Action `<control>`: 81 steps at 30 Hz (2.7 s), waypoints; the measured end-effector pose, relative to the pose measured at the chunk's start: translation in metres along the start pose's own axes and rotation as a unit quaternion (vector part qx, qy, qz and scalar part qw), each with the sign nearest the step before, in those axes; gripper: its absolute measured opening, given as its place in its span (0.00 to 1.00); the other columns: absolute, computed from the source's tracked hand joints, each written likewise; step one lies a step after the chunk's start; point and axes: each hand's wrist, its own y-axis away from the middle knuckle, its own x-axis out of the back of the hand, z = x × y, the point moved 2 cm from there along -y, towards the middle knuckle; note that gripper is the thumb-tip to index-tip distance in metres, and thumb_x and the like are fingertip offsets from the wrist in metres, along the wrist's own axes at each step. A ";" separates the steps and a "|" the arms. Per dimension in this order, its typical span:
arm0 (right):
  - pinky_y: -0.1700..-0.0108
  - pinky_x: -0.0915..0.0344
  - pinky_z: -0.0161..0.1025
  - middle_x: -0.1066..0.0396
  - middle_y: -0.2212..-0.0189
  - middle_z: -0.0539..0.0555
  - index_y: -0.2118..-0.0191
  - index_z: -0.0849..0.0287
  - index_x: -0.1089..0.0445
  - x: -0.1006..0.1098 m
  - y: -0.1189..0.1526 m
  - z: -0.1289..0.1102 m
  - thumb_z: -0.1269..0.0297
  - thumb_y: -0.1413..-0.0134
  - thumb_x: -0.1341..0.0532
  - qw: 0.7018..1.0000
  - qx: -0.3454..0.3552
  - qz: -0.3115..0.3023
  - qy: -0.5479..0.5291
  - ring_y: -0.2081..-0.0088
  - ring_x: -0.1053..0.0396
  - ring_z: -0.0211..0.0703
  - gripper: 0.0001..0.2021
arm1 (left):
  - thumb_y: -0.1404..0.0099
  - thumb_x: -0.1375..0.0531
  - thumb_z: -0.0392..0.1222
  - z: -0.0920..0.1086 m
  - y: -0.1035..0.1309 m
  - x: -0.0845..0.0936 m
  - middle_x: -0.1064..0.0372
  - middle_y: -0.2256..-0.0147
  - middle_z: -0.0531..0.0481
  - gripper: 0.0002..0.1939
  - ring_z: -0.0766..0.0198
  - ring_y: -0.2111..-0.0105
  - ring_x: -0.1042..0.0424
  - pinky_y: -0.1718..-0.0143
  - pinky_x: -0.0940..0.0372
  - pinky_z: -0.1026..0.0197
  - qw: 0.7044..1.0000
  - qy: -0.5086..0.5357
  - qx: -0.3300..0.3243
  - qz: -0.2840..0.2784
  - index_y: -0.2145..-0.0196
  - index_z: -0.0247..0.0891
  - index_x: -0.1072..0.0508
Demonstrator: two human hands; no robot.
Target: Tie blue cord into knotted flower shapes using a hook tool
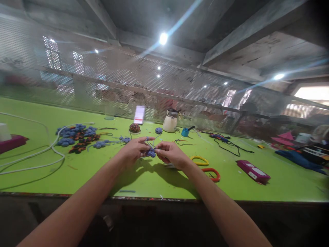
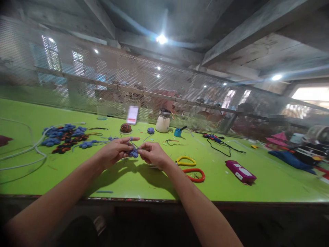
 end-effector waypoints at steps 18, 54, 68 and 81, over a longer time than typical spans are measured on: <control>0.84 0.50 0.29 0.31 0.80 0.47 0.62 0.61 0.34 0.004 0.000 0.000 0.57 0.58 0.31 1.000 -0.005 -0.009 -0.028 0.85 0.40 0.30 0.19 | 0.56 0.31 0.34 -0.012 -0.013 0.012 0.28 0.75 0.51 0.35 0.63 0.73 0.29 0.64 0.37 0.58 0.994 -0.083 -0.067 -0.007 0.48 0.29 0.32; 0.86 0.51 0.29 0.32 0.81 0.47 0.60 0.62 0.31 -0.006 0.003 -0.006 0.59 0.55 0.33 0.990 0.109 0.067 -0.061 0.87 0.43 0.29 0.16 | 0.56 0.32 0.31 0.004 -0.003 0.007 0.29 0.74 0.49 0.35 0.64 0.72 0.31 0.64 0.39 0.59 0.998 0.003 -0.065 0.004 0.48 0.28 0.31; 0.84 0.45 0.31 0.33 0.81 0.49 0.65 0.62 0.24 0.014 0.010 -0.016 0.63 0.51 0.36 0.978 0.141 0.050 0.142 0.85 0.43 0.29 0.09 | 0.53 0.33 0.29 0.013 0.009 0.008 0.31 0.76 0.53 0.42 0.67 0.74 0.33 0.69 0.41 0.63 0.996 0.021 -0.049 -0.068 0.41 0.32 0.40; 0.83 0.45 0.31 0.32 0.80 0.50 0.65 0.60 0.23 0.016 0.010 -0.016 0.66 0.49 0.38 0.968 0.171 0.043 0.178 0.83 0.41 0.31 0.07 | 0.52 0.35 0.29 0.012 0.006 0.011 0.32 0.74 0.53 0.39 0.68 0.73 0.35 0.69 0.43 0.63 0.997 0.004 -0.054 -0.048 0.42 0.32 0.38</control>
